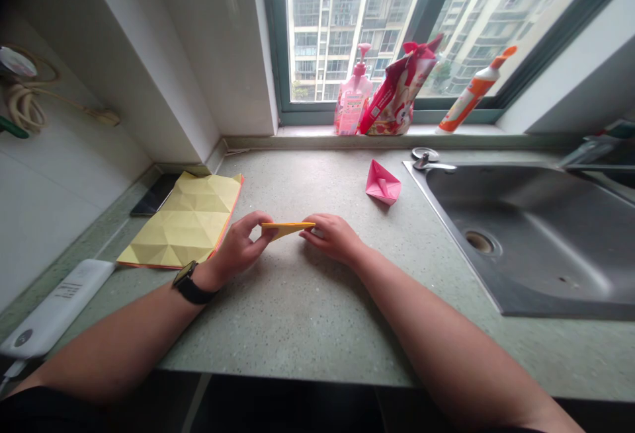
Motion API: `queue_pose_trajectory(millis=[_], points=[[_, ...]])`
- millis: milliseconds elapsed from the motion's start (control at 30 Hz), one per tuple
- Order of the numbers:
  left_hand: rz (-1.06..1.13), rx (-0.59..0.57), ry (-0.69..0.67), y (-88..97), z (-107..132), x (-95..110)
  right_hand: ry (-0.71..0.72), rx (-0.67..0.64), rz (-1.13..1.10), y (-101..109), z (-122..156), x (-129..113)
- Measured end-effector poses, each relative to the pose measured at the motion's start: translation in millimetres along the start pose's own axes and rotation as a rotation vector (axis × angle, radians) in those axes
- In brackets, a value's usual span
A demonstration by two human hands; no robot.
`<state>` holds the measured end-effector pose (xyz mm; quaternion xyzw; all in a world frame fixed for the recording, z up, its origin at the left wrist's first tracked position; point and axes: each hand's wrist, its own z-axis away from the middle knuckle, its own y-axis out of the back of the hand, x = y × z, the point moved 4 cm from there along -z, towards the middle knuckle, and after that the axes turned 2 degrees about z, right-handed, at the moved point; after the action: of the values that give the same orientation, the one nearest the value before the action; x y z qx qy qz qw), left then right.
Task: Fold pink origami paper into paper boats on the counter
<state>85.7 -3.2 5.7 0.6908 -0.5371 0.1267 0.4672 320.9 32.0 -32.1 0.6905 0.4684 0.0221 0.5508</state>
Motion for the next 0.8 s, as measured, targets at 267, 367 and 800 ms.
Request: queue_pose_trajectory(millis=[267, 367, 800], points=[[-0.008, 0.008, -0.050, -0.3, -0.5, 0.0, 0.024, -0.008, -0.024, -0.7, 0.4, -0.8], [0.001, 0.016, -0.041, -0.5, -0.9, -1.6, 0.051, -0.015, -0.049, -0.5, -0.2, -2.8], [0.047, 0.006, 0.006, -3.1, -0.2, -4.7, 0.088, -0.040, -0.022, -7.0, 3.3, -6.9]])
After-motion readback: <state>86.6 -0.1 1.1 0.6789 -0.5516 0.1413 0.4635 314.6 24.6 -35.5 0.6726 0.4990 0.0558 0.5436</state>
